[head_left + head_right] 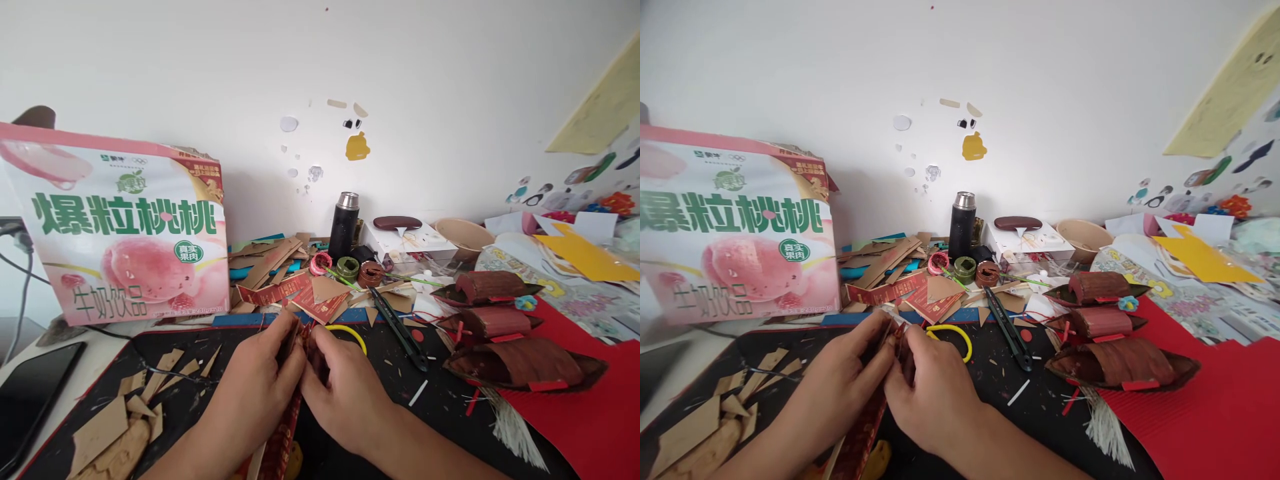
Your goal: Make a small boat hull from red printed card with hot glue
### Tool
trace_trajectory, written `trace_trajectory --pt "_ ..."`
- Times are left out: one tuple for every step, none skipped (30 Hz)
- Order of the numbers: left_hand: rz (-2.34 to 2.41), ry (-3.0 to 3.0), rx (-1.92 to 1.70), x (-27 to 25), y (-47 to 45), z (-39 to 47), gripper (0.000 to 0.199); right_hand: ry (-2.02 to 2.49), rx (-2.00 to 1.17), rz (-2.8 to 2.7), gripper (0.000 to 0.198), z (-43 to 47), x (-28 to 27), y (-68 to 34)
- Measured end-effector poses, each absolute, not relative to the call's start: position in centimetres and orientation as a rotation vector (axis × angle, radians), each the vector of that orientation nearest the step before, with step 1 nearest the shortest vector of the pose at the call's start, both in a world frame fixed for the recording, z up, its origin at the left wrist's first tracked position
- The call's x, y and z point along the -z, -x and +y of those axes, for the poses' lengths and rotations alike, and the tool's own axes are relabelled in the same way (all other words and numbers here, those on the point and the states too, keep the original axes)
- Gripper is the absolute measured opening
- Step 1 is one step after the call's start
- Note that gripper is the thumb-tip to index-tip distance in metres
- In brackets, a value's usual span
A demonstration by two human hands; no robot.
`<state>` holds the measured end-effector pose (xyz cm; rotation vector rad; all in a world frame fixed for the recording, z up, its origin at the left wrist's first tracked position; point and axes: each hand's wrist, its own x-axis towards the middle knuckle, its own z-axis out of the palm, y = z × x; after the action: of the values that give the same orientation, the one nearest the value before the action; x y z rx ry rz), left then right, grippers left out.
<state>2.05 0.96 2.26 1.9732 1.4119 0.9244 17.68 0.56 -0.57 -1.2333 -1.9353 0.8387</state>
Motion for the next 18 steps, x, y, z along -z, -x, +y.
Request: trace_trajectory --pt "1.414 -1.972 -0.923 -2.28 -2.05 0.97 0.011 1.226 -0.841 -1.931 0.012 0.54 0.56 -17.68" --pt "1.414 -1.973 -0.922 -2.31 -2.05 0.98 0.010 1.222 -0.842 -1.929 0.012 0.51 0.55 -17.68" --pt "1.414 -1.974 -0.921 -2.35 -2.06 0.98 0.011 1.220 -0.843 -1.927 0.012 0.49 0.53 -17.68" --pt "1.413 -1.976 -0.922 -2.39 -2.06 0.98 0.011 1.219 -0.843 -1.928 0.011 0.46 0.50 -17.68" --pt "1.412 -1.978 -0.923 -2.43 -2.07 0.97 0.011 1.219 -0.844 -1.928 0.010 0.42 0.48 -17.67" --pt "1.410 -1.978 -0.924 -2.47 -2.08 0.96 0.011 1.219 -0.847 -1.929 0.009 0.37 0.46 -17.65" --pt "1.408 -1.976 -0.925 -2.51 -2.08 0.94 0.012 1.217 -0.853 -1.930 0.007 0.32 0.44 -17.64" --pt "1.404 -1.973 -0.926 -2.55 -2.10 0.92 0.012 1.216 -0.857 -1.929 0.005 0.27 0.43 -17.62" --pt "1.400 -1.970 -0.929 -2.58 -2.11 0.90 0.013 1.216 -0.856 -1.927 0.004 0.22 0.43 -17.61" --pt "1.396 -1.969 -0.932 -2.62 -2.13 0.87 0.013 1.215 -0.853 -1.925 0.004 0.18 0.44 -17.60" --pt "1.393 -1.968 -0.934 -2.65 -2.15 0.85 0.013 1.214 -0.852 -1.922 0.006 0.16 0.45 -17.59" --pt "1.392 -1.967 -0.937 -2.68 -2.17 0.83 0.013 1.209 -0.852 -1.919 0.006 0.14 0.46 -17.58" --pt "1.391 -1.968 -0.939 -2.71 -2.19 0.81 0.013 1.206 -0.853 -1.916 0.006 0.13 0.45 -17.58" --pt "1.392 -1.966 -0.941 -2.75 -2.21 0.80 0.013 1.200 -0.856 -1.914 0.005 0.13 0.44 -17.58" --pt "1.393 -1.964 -0.942 -2.79 -2.22 0.79 0.014 1.193 -0.859 -1.912 0.005 0.14 0.42 -17.58" --pt "1.393 -1.963 -0.944 -2.83 -2.24 0.78 0.014 1.188 -0.857 -1.910 0.004 0.14 0.38 -17.58" --pt "1.393 -1.963 -0.947 -2.88 -2.25 0.76 0.015 1.185 -0.854 -1.908 0.003 0.14 0.34 -17.58" --pt "1.391 -1.964 -0.950 -2.94 -2.26 0.74 0.015 1.182 -0.850 -1.908 0.003 0.13 0.29 -17.58"
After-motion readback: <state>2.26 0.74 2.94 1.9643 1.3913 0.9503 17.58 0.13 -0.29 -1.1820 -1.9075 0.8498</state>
